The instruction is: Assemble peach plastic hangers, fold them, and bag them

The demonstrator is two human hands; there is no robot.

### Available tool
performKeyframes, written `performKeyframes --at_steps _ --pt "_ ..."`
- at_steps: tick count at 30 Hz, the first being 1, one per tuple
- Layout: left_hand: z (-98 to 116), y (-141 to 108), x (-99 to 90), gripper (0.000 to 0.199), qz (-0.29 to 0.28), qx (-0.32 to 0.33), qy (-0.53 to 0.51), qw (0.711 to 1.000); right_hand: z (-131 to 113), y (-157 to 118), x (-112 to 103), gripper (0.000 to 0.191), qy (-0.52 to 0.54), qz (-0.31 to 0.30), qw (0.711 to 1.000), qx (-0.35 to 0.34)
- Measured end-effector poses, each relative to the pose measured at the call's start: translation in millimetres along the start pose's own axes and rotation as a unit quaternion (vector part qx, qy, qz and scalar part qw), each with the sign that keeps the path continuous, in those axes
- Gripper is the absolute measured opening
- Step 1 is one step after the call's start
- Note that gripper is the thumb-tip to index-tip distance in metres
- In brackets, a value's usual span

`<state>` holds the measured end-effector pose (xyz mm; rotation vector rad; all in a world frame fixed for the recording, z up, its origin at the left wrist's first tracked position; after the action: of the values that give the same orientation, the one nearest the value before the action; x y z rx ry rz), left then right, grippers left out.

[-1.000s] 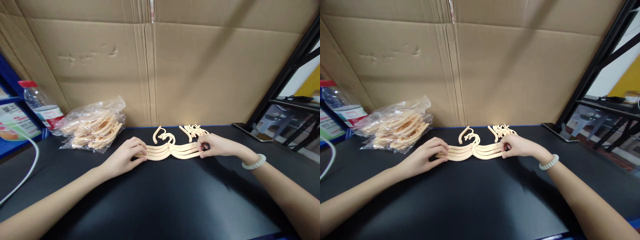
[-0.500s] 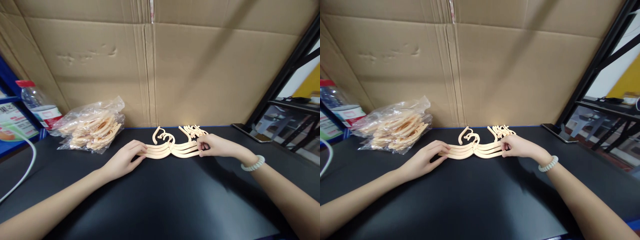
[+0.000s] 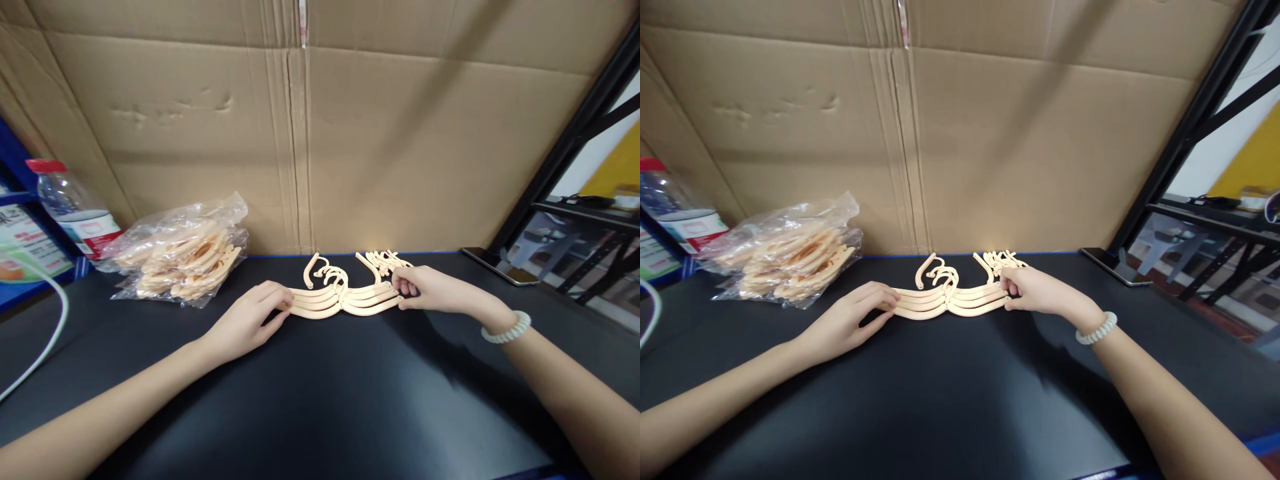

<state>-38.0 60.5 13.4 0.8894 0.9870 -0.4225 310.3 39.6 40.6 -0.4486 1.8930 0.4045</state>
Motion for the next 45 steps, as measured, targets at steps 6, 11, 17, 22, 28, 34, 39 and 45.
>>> performKeyframes --at_steps 6,11,17,22,28,34,39,45 --pt "3 0 -0.8 0.01 0.004 0.01 0.015 1.0 -2 1 -1 0.014 -0.027 0.005 1.0 -0.012" --pt "2 1 0.1 0.011 0.011 0.008 0.024 1.0 2 1 1 0.008 -0.045 0.021 0.999 -0.021" --pt "3 2 -0.2 0.012 0.018 0.01 0.03 0.999 0 0 1 0.007 -0.062 0.028 0.997 -0.03" --pt "1 0 0.3 0.011 0.022 0.005 0.04 0.999 -5 0 1 0.018 -0.063 0.041 0.996 -0.055" --pt "-2 -2 2.2 0.012 0.022 0.001 0.043 0.999 -6 1 4 0.033 -0.055 0.025 0.993 -0.098" --pt "-1 0 2.5 0.013 0.014 -0.008 0.038 0.999 -8 2 5 0.031 -0.033 0.016 0.993 -0.115" --pt "-2 1 3.4 0.016 0.01 -0.02 0.041 0.999 -8 2 5 0.031 -0.028 0.01 0.993 -0.113" --pt "-1 1 3.0 0.022 -0.002 -0.026 0.042 0.999 -11 2 4 0.03 -0.034 -0.004 0.994 -0.102"
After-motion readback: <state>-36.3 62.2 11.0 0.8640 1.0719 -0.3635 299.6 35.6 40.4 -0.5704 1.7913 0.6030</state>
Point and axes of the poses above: each hand's wrist, its own y-axis towards the middle knuckle, its own x-axis out of the palm, z = x × y, the point moved 2 cm from there along y, towards the middle knuckle, and after that the axes turned 7 degrees about -x, right-handed, at the moved point
